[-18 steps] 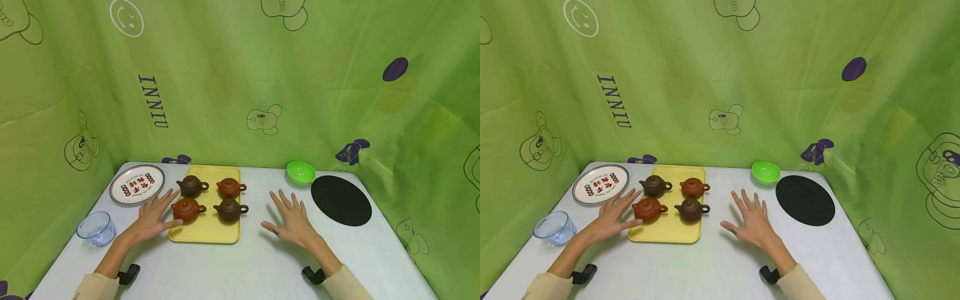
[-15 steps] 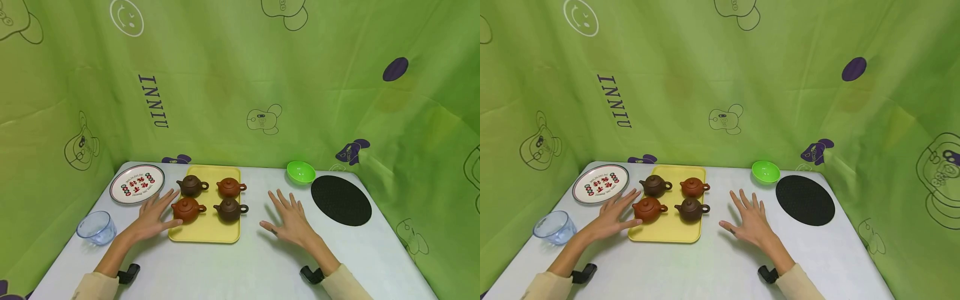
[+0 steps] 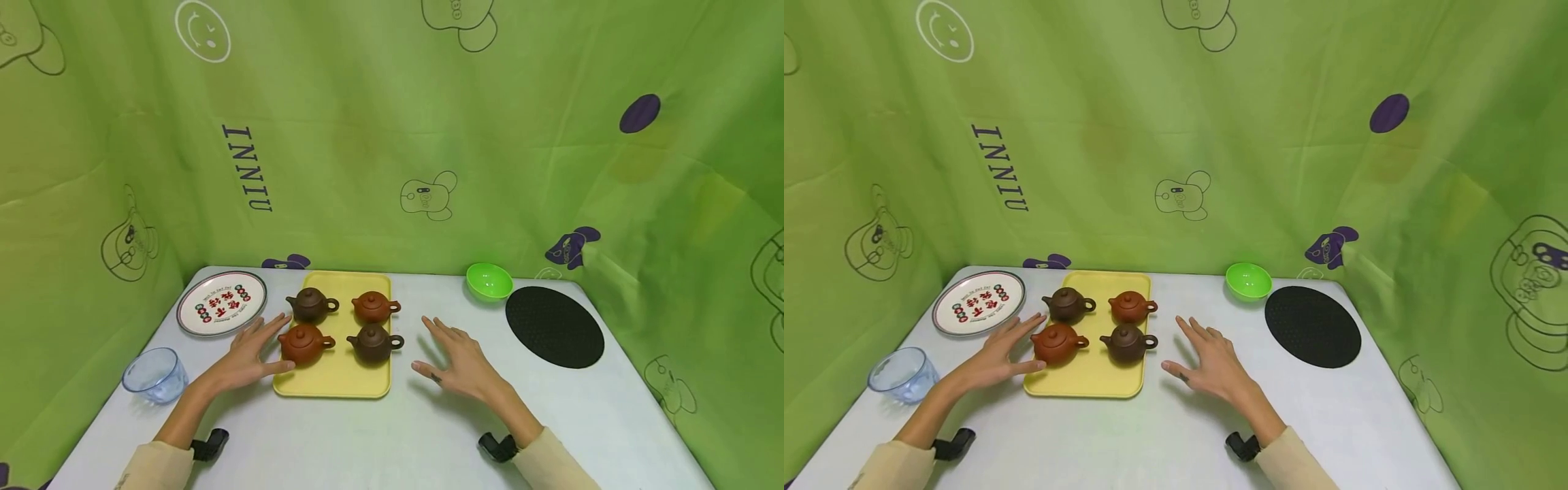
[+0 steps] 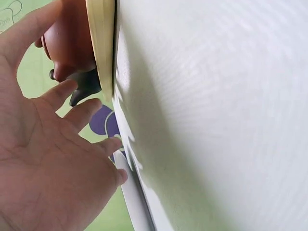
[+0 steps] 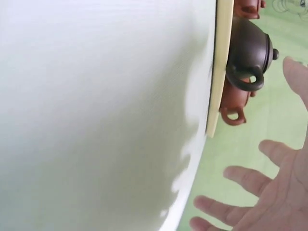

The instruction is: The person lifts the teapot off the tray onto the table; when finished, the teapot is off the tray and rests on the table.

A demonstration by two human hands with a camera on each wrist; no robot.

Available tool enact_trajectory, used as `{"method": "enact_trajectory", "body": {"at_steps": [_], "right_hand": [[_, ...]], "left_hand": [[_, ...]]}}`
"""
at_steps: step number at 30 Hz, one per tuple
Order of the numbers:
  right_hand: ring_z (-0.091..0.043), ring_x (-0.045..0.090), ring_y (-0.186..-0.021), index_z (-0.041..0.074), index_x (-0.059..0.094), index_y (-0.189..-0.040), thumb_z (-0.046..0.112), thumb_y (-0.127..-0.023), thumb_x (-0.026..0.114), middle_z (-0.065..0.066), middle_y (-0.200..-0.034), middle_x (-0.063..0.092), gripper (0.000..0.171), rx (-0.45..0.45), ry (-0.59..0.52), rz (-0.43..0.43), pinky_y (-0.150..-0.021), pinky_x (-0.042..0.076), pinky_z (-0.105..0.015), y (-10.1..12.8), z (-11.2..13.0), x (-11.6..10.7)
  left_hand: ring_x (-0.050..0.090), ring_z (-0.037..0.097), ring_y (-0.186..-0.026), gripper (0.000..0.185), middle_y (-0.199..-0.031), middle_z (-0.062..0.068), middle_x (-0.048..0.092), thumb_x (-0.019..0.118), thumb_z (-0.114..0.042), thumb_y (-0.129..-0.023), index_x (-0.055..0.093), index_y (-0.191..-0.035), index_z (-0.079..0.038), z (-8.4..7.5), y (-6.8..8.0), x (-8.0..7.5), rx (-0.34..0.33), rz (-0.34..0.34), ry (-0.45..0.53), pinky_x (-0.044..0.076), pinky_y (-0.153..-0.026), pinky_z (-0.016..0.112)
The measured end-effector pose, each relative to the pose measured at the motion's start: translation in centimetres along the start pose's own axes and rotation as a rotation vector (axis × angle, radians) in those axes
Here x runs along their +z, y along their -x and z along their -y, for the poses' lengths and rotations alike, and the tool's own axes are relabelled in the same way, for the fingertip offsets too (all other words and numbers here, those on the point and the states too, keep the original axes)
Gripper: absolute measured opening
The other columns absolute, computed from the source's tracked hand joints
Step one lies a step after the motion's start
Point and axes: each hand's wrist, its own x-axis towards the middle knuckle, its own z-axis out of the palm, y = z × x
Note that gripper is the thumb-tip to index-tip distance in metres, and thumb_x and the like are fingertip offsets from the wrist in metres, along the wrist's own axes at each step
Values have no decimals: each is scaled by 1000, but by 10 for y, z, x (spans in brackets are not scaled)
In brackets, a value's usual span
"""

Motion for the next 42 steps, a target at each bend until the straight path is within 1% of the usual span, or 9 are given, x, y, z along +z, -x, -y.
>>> {"method": "enact_trajectory", "body": {"at_steps": [7, 10, 13, 17, 24, 28, 31, 36, 42], "right_hand": [[-42, 55, -144, 34, 34, -167, 63, -95, 70, -4, -166, 49, 85, -12, -83, 26, -118, 43, -67, -7, 10, 2], [-40, 57, -142, 35, 35, -166, 60, -95, 71, -4, -164, 52, 83, -8, -118, 41, -119, 44, -64, -11, 14, 3], [-39, 63, -134, 33, 37, -166, 57, -96, 71, -9, -158, 59, 81, -17, -146, 50, -115, 49, -62, -14, 18, 6], [-35, 70, -119, 25, 42, -164, 49, -97, 73, -11, -151, 65, 78, -51, -179, 40, -104, 55, -57, -18, 22, 10], [-26, 76, -102, 13, 56, -154, 34, -100, 73, -11, -137, 74, 61, -99, -239, 24, -90, 61, -43, -25, 28, 16], [-19, 74, -90, 10, 62, -148, 29, -99, 74, -11, -130, 78, 54, -116, -245, 12, -76, 58, -28, -27, 30, 20], [-16, 73, -85, 8, 64, -146, 26, -99, 75, -12, -123, 80, 51, -117, -263, 7, -69, 54, -22, -28, 32, 22], [-13, 70, -79, 9, 67, -143, 22, -101, 73, -8, -124, 80, 45, -96, -288, 20, -62, 50, -20, -29, 32, 24], [-9, 73, -80, 13, 72, -137, 19, -103, 70, -7, -116, 82, 35, -58, -297, -1, -61, 52, -20, -32, 30, 26]], "left_hand": [[13, 67, -155, 97, -170, 26, 35, 82, -48, -86, 39, -163, -7, 4, -1, 0, -7, 19, 16, -2, -117, 89], [14, 68, -155, 97, -167, 27, 39, 84, -45, -83, 41, -162, -7, 3, -1, 0, -9, 27, 17, -2, -116, 90], [16, 68, -154, 99, -165, 28, 42, 87, -44, -81, 42, -161, -7, 3, -2, 0, -18, 27, 0, 1, -115, 91], [17, 67, -154, 100, -164, 28, 43, 88, -42, -79, 43, -160, -8, 4, -2, 2, -29, 27, -14, 2, -114, 92], [14, 66, -155, 98, -164, 28, 44, 90, -41, -76, 47, -158, -8, 6, -1, 3, -44, 27, -8, 1, -115, 91], [12, 65, -156, 98, -162, 30, 45, 90, -41, -77, 46, -159, -8, 7, 0, 4, -53, 36, 1, -1, -116, 89], [11, 64, -156, 99, -162, 30, 45, 90, -41, -77, 46, -159, -8, 8, 0, 5, -57, 40, 5, -3, -117, 88], [10, 63, -157, 97, -162, 28, 46, 90, -41, -78, 47, -159, -8, 10, -1, 6, -54, 46, 6, -3, -118, 87], [10, 63, -157, 95, -162, 28, 47, 91, -39, -78, 48, -158, -8, 10, -2, 7, -44, 43, 12, -2, -118, 87]]}}
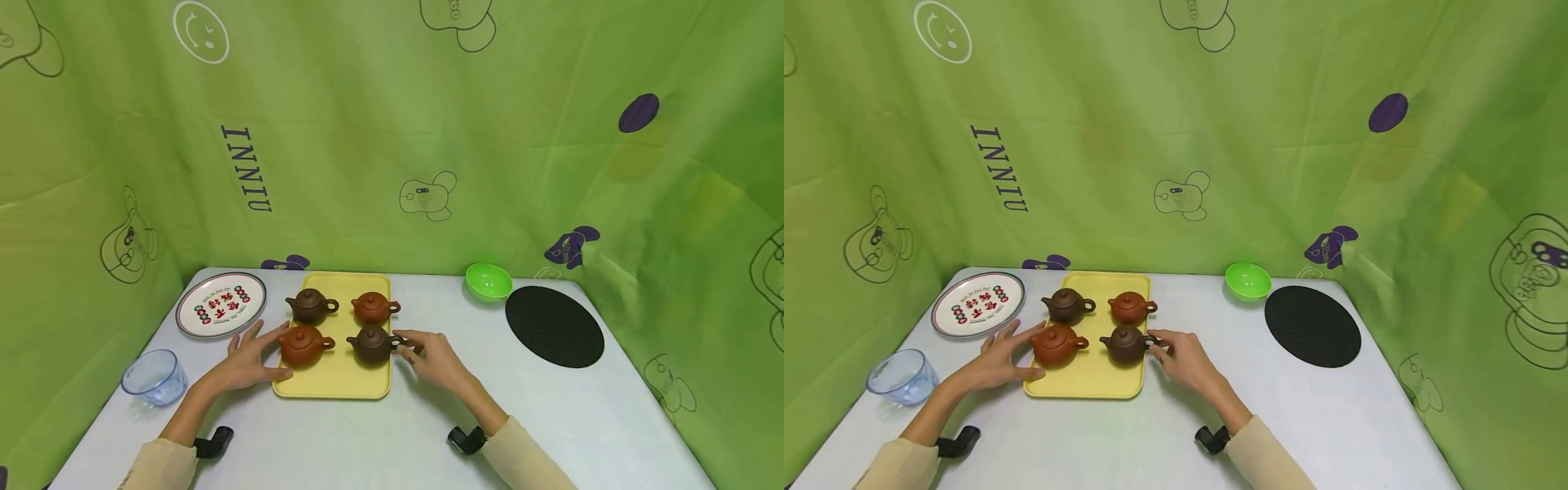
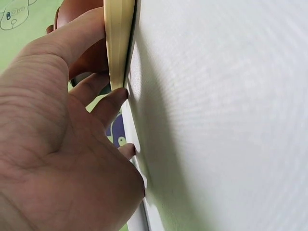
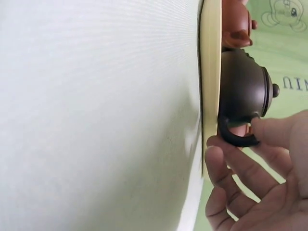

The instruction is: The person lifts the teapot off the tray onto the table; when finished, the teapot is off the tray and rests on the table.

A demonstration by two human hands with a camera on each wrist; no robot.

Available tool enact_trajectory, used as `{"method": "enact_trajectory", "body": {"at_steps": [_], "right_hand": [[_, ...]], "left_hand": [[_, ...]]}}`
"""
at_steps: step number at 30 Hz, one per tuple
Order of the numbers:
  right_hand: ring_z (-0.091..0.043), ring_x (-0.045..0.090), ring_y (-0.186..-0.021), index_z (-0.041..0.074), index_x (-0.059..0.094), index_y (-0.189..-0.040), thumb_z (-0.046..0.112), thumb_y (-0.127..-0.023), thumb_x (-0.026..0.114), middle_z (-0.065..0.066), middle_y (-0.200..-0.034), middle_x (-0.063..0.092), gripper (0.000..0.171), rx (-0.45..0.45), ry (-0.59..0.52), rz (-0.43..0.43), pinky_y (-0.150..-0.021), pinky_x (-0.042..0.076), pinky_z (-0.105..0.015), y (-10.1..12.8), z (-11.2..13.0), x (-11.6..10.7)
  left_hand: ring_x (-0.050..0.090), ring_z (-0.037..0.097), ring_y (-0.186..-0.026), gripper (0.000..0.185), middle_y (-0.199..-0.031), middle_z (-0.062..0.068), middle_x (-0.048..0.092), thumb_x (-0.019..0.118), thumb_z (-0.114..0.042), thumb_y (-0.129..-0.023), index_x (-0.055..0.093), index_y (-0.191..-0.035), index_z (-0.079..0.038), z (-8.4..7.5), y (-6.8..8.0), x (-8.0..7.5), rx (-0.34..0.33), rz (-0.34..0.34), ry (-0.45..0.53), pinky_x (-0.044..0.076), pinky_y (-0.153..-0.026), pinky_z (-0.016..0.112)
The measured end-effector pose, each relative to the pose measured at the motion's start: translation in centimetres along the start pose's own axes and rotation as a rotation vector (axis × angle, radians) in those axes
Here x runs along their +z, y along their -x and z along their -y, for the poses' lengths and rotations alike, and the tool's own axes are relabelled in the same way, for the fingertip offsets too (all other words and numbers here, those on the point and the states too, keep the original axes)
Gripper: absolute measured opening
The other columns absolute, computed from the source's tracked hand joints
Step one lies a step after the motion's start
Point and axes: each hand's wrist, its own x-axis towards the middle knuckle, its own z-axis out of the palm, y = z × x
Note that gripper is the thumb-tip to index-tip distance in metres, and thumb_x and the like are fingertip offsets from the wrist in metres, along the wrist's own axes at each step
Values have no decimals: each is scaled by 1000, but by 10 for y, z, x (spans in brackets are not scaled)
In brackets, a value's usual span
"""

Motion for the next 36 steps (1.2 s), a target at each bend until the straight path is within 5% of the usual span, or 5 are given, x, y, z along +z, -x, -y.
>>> {"method": "enact_trajectory", "body": {"at_steps": [20, 36], "right_hand": [[-10, 65, -66, 13, 80, -123, 11, -101, 71, -12, -83, 81, 24, 137, -227, -15, -52, 37, -18, -5, -1, 1], [-7, 57, -65, 8, 79, -124, 8, -100, 70, -18, -88, 79, 25, 171, -337, -46, -53, 39, -16, -5, -2, 6]], "left_hand": [[8, 63, -157, 93, -159, 35, 45, 90, -40, -79, 50, -157, -8, -1, 0, 2, -38, 16, 13, -6, -118, 87], [7, 64, -157, 93, -159, 34, 47, 90, -38, -79, 50, -157, -8, 1, 0, 0, -15, 12, 35, -8, -118, 87]]}}
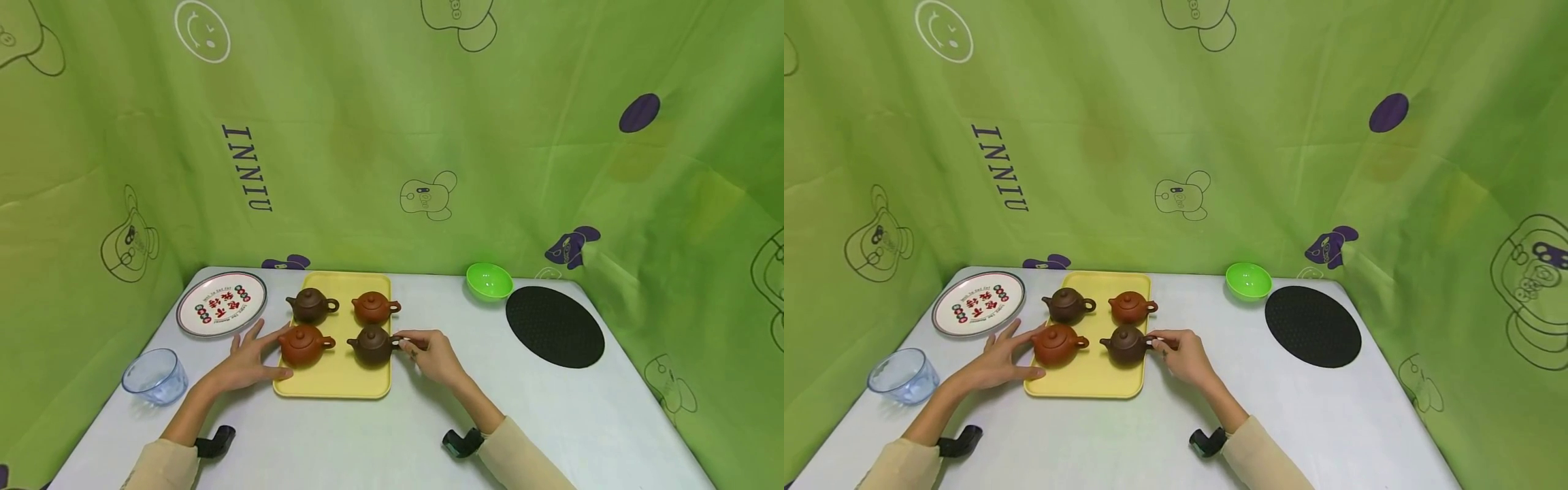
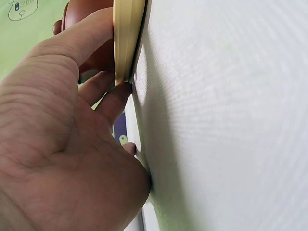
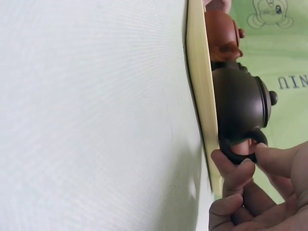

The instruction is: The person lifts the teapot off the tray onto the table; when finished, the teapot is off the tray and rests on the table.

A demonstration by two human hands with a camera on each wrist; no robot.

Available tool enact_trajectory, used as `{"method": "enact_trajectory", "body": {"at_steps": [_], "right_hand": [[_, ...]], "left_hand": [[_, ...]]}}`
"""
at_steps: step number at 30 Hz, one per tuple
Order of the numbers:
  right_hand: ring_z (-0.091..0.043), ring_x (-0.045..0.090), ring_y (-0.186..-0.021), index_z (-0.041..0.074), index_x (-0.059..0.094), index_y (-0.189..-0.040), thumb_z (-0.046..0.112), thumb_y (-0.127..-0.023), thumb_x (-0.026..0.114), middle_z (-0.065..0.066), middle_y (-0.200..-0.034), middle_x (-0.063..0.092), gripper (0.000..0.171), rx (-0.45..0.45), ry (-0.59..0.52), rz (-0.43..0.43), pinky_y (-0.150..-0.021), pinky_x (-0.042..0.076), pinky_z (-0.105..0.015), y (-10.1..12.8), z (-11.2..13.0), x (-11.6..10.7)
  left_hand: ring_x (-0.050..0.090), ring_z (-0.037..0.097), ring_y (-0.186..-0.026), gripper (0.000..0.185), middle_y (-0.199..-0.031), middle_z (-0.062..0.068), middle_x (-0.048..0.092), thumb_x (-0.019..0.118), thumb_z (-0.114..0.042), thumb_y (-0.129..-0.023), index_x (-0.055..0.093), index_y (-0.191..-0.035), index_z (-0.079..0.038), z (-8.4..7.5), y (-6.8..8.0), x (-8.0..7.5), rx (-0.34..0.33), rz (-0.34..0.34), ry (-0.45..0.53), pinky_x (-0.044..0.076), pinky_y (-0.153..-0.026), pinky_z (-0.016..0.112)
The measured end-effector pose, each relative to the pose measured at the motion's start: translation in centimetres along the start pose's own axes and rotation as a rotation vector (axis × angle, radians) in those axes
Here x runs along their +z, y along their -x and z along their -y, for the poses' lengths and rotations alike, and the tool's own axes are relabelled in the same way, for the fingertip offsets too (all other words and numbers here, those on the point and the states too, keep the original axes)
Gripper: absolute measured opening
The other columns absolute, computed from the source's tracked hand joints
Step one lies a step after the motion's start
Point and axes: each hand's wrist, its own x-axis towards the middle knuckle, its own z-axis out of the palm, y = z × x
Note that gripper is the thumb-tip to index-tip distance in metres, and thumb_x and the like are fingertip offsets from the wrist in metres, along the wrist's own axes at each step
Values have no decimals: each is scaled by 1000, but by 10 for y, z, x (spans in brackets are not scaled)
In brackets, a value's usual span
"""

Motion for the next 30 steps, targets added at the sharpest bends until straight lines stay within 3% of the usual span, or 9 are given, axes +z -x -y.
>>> {"method": "enact_trajectory", "body": {"at_steps": [7, 14, 20, 23, 30], "right_hand": [[-5, 53, -62, 10, 80, -123, 9, -101, 69, -18, -83, 76, 24, -5, 13, -14, -53, 38, -16, -1, 0, 0], [-7, 65, -87, 11, 81, -121, 7, -100, 71, -11, -116, 82, 24, -2, 35, -60, -68, 46, -16, -2, 0, -5], [-10, 70, -93, 10, 80, -122, 7, -101, 70, -13, -115, 82, 24, 18, 7, -84, -67, 48, -17, -1, 0, -12], [-17, 75, -101, 9, 80, -123, 7, -101, 69, -14, -114, 82, 24, 31, -20, -88, -67, 46, -16, -1, -1, -18], [-27, 79, -111, 8, 79, -123, 8, -102, 69, -13, -109, 83, 24, 61, -31, -117, -82, 51, -13, -1, -6, -33]], "left_hand": [[3, 64, -158, 93, -161, 35, 43, 90, -37, -80, 49, -158, -7, 0, 0, -2, -13, 14, 29, -12, -118, 86], [0, 63, -158, 94, -163, 36, 40, 89, -37, -81, 47, -159, -6, 1, 0, -2, -20, 25, 47, -15, -118, 85], [-1, 63, -159, 93, -164, 36, 37, 89, -36, -82, 47, -159, -6, 1, 0, -2, -13, 29, 56, -17, -118, 84], [-1, 63, -159, 93, -164, 36, 36, 89, -36, -82, 47, -159, -7, 1, 0, -3, -8, 29, 61, -18, -118, 84], [-1, 63, -159, 92, -165, 36, 36, 89, -37, -83, 47, -159, -7, 1, 1, -1, -14, 35, 60, -16, -118, 85]]}}
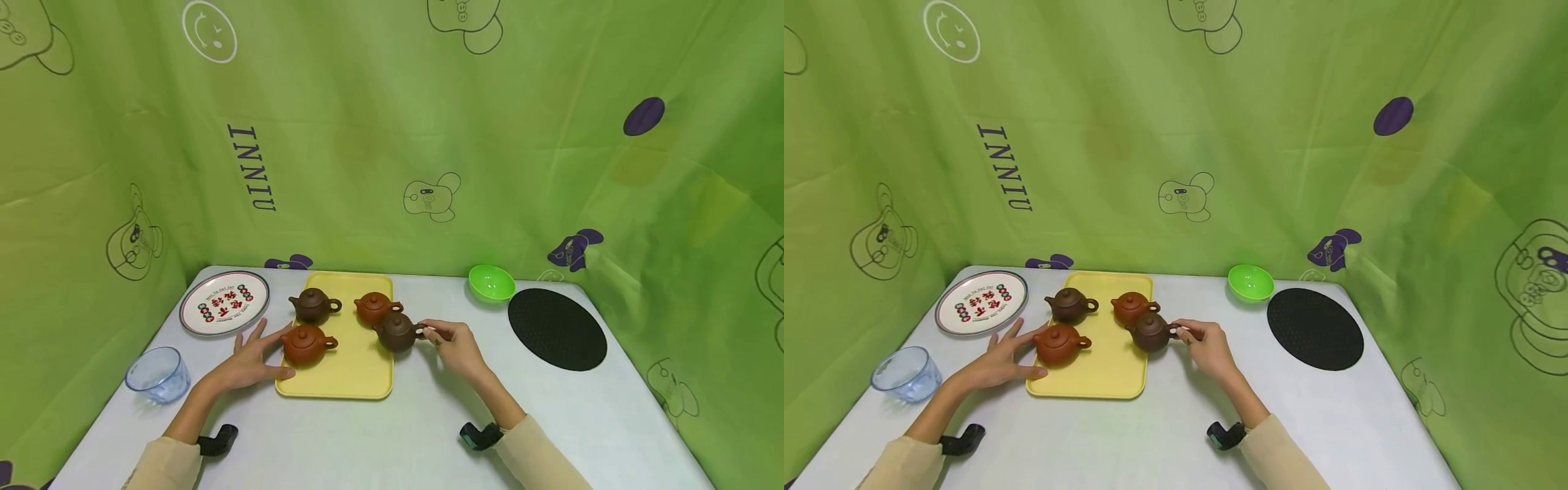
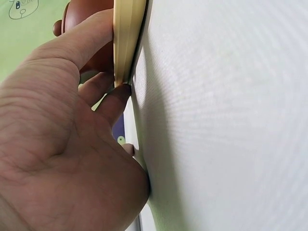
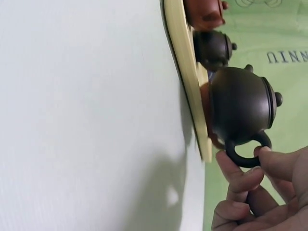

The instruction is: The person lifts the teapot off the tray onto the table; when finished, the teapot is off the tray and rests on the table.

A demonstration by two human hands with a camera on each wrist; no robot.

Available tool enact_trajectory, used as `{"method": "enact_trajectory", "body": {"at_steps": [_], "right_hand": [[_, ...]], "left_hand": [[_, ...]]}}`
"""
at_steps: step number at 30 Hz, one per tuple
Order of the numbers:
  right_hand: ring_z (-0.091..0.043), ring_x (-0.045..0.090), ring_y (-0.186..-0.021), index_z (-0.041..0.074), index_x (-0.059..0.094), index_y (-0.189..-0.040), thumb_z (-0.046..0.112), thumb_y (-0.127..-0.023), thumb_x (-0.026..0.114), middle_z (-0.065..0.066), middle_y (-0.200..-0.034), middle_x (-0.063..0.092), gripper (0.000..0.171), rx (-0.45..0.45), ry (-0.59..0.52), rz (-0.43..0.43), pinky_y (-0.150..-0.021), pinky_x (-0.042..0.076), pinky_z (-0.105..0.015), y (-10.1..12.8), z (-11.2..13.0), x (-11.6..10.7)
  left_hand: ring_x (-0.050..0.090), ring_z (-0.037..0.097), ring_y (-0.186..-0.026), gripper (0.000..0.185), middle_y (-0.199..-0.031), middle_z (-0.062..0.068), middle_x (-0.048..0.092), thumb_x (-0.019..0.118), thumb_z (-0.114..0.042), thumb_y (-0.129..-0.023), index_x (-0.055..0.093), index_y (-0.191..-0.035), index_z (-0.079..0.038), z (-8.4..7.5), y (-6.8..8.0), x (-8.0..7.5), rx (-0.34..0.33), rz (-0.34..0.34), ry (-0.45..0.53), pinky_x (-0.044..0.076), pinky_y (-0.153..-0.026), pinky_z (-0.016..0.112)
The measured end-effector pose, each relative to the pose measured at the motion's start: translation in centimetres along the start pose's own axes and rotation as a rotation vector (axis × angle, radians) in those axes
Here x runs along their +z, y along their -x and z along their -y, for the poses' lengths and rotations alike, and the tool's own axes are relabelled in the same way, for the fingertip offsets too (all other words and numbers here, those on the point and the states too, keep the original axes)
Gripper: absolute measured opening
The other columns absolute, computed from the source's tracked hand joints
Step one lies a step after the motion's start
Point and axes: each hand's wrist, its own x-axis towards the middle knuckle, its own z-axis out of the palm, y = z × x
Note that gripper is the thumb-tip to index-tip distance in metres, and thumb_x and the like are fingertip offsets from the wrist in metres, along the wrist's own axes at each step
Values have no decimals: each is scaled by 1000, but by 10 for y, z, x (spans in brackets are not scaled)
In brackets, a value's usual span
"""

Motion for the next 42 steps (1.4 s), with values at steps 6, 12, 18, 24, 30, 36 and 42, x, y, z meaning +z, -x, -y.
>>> {"method": "enact_trajectory", "body": {"at_steps": [6, 12, 18, 24, 30, 36, 42], "right_hand": [[-30, 78, -114, 6, 77, -127, 10, -103, 67, -15, -111, 83, 26, 7, 38, -25, -101, 59, -34, -1, -7, -15], [-31, 78, -114, 4, 76, -128, 11, -104, 67, -17, -111, 82, 27, 19, 51, -56, -86, 58, -22, -5, -16, -27], [-19, 68, -90, 5, 76, -128, 9, -103, 67, -19, -109, 82, 27, 54, 71, -85, -63, 40, -17, -13, -24, -35], [-16, 65, -89, 4, 75, -130, 9, -103, 66, -21, -109, 81, 28, 60, 73, -102, -60, 39, -19, -19, -31, -41], [-13, 64, -85, 2, 73, -131, 10, -104, 66, -23, -112, 80, 29, 75, 66, -106, -59, 39, -18, -22, -37, -45], [-3, 56, -73, 0, 73, -131, 11, -104, 67, -25, -113, 79, 30, 86, 47, -115, -57, 38, -18, -25, -44, -46], [-2, 53, -67, 1, 73, -132, 12, -105, 66, -25, -110, 80, 30, 93, 34, -116, -56, 37, -18, -26, -45, -46]], "left_hand": [[-1, 63, -159, 92, -164, 36, 37, 89, -36, -83, 47, -159, -7, -1, 0, 0, 3, -1, 7, -16, -118, 85], [-1, 63, -159, 93, -164, 35, 38, 89, -37, -82, 47, -159, -7, -2, 1, 0, 4, -4, 7, -16, -118, 85], [-1, 63, -159, 92, -165, 34, 38, 89, -37, -82, 48, -159, -8, 1, 0, 0, 10, -6, 6, -16, -118, 85], [-1, 63, -159, 93, -165, 34, 38, 89, -37, -81, 47, -159, -8, 2, 0, 1, 7, -4, 10, -16, -118, 85], [-2, 62, -159, 93, -165, 34, 37, 89, -38, -82, 48, -159, -7, 2, -1, 1, 13, -9, 17, -17, -118, 84], [-3, 62, -160, 94, -166, 34, 36, 89, -39, -82, 47, -159, -8, 4, -2, 2, -3, 1, 19, -19, -119, 83], [-4, 61, -160, 94, -166, 34, 35, 89, -40, -82, 47, -159, -8, 4, -3, 1, -3, -2, 13, -19, -119, 83]]}}
